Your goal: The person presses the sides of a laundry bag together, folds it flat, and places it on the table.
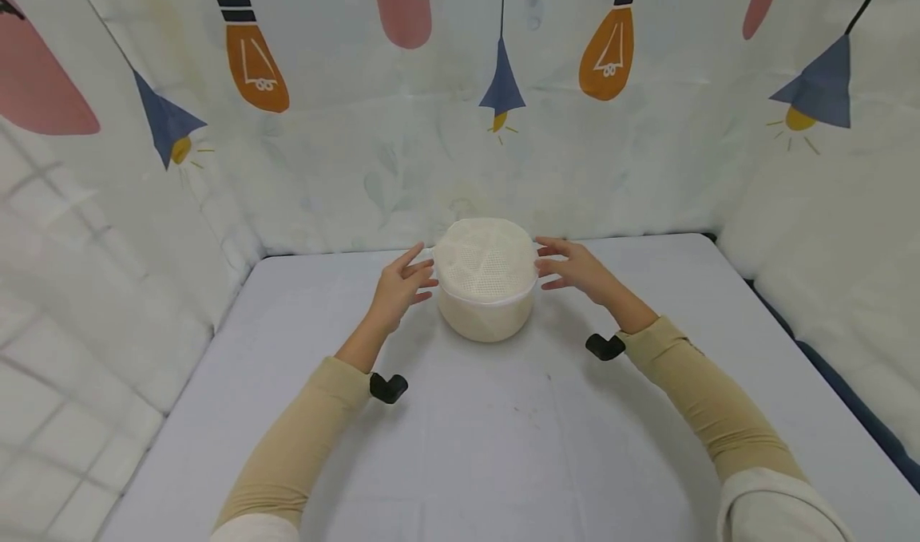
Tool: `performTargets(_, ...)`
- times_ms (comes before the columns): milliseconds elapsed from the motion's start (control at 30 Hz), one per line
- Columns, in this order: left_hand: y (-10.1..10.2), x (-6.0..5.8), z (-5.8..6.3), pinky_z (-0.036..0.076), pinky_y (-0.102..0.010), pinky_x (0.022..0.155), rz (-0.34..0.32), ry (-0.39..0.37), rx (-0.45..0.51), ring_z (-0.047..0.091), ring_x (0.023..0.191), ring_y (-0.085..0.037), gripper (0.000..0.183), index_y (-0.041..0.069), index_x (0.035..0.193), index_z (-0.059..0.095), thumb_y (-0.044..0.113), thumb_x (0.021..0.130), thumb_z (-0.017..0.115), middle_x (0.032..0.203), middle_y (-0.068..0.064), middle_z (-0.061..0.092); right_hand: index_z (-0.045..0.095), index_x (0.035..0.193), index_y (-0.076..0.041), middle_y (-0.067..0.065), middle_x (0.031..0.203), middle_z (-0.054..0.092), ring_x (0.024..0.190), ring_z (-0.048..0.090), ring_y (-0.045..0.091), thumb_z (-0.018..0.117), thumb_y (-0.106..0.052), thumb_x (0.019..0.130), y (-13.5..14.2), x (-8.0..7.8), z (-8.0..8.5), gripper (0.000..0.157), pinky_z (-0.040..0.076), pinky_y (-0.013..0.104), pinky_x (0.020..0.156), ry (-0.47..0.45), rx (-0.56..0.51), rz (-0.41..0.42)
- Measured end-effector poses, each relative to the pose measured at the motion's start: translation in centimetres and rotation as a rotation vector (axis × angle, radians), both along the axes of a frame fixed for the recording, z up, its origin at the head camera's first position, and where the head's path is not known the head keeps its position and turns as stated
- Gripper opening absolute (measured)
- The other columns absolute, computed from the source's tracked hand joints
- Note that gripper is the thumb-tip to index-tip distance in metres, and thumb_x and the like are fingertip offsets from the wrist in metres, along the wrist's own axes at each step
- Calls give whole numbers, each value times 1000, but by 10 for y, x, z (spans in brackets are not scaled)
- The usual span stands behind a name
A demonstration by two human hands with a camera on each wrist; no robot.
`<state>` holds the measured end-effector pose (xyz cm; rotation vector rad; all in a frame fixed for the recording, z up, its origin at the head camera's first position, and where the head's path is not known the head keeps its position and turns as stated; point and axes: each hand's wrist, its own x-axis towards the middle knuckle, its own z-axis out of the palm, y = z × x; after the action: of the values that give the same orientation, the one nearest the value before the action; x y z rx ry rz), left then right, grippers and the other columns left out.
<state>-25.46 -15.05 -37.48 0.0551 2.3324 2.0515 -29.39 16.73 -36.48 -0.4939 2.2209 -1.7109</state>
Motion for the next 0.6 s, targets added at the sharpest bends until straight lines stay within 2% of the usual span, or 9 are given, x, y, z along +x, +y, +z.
performTargets(167,6,-2,1,51,-36,82,25,-40,82,61,99,-27,56,19,145,34,14,94,56,134,-12,49,25,146,-6,15,139,37,108,52,33,59,-17,91,-2,-2,-3,65,50,40,83,-33,-23,6)
performTargets(333,10,-2,1,51,-35,82,24,-42,102,61,98,-26,59,18,144,35,11,91,58,136,-11,46,27,146,-9,16,137,39,108,53,32,61,-14,90,-6,-4,-4,66,51,39,83,-60,-22,-2)
performTargets(600,12,-4,0,51,-32,81,34,-41,137,61,95,-22,57,16,140,42,5,87,59,134,-9,48,26,147,-11,17,138,32,102,58,30,63,-7,88,-9,-5,-2,70,50,38,83,-95,-20,-16)
